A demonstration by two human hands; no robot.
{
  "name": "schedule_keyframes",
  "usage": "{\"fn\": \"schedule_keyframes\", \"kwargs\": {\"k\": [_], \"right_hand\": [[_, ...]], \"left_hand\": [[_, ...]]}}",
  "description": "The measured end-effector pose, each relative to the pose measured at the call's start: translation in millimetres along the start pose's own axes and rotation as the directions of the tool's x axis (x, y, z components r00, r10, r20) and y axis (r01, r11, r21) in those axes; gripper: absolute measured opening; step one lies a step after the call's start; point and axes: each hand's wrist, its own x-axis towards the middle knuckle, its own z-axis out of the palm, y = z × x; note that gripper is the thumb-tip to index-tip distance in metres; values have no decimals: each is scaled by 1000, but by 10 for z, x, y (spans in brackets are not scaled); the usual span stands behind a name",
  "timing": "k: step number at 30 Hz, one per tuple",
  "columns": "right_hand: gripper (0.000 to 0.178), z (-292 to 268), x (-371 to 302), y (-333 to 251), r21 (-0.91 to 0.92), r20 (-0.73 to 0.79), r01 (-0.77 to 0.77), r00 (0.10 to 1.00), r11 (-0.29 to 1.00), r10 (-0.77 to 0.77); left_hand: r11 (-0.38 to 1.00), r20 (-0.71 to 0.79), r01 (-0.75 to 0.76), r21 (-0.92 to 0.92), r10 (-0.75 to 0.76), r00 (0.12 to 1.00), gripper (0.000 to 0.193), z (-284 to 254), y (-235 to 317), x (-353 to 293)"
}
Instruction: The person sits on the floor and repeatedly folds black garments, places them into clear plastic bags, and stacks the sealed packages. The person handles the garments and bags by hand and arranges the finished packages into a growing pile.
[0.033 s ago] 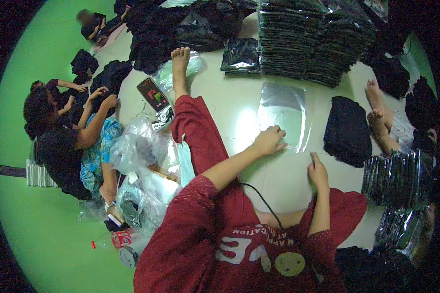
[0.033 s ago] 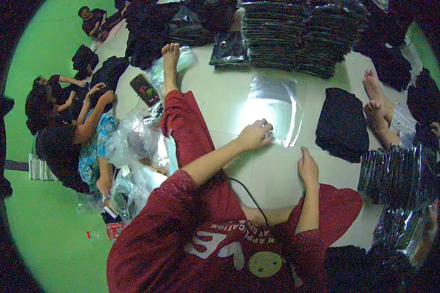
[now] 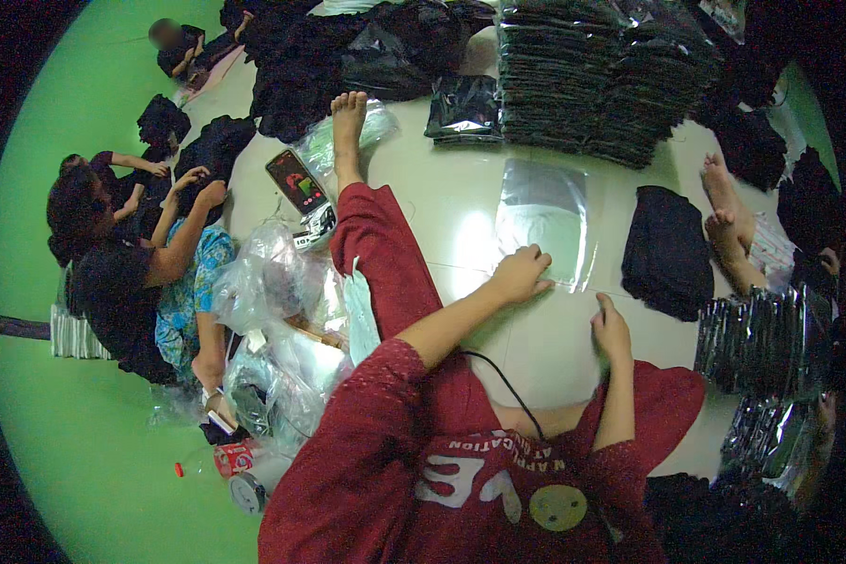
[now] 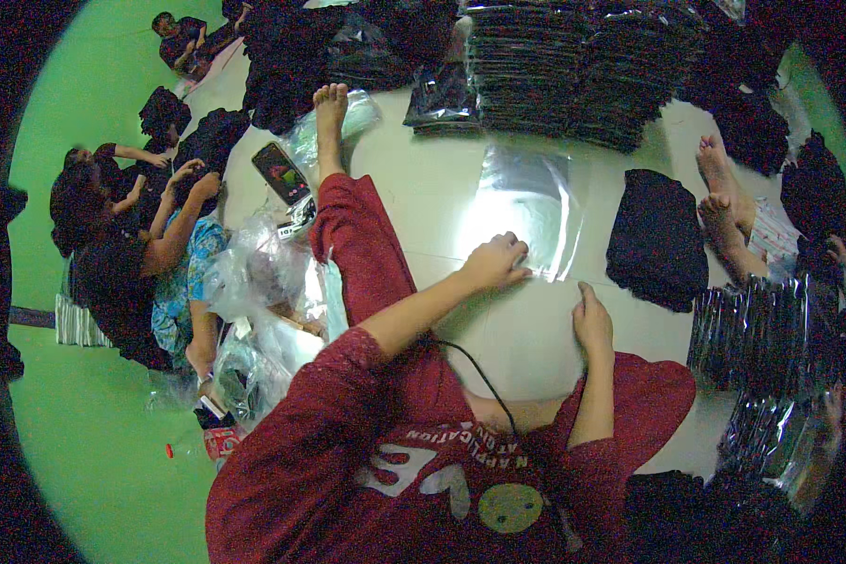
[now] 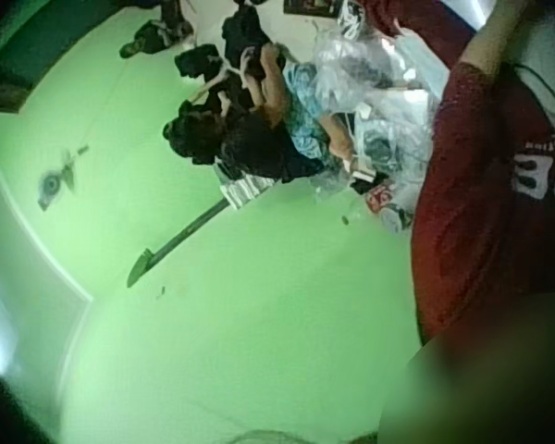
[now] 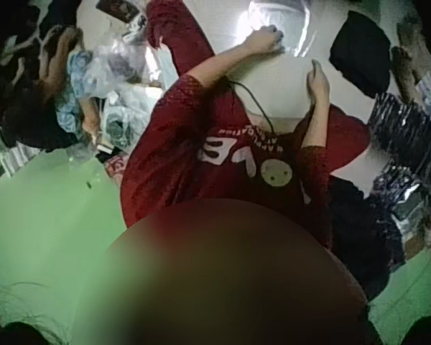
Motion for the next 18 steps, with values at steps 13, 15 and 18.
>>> {"fn": "schedule_keyframes", "kwargs": {"k": [13, 15, 18], "right_hand": [[35, 111, 22, 224, 154, -47, 73, 997, 985, -66], [36, 100, 0, 230, 194, 20, 12, 1000, 981, -16], [37, 96, -61, 234, 181, -1, 73, 997, 981, -74]], "left_hand": [[981, -34, 175, -78, -178, 983, 20, 286, 112, -163], [978, -45, 191, -86, -195, 980, 20, 316, 163, -215], [971, -55, 226, -76, -230, 972, 20, 363, 236, -262]]}}
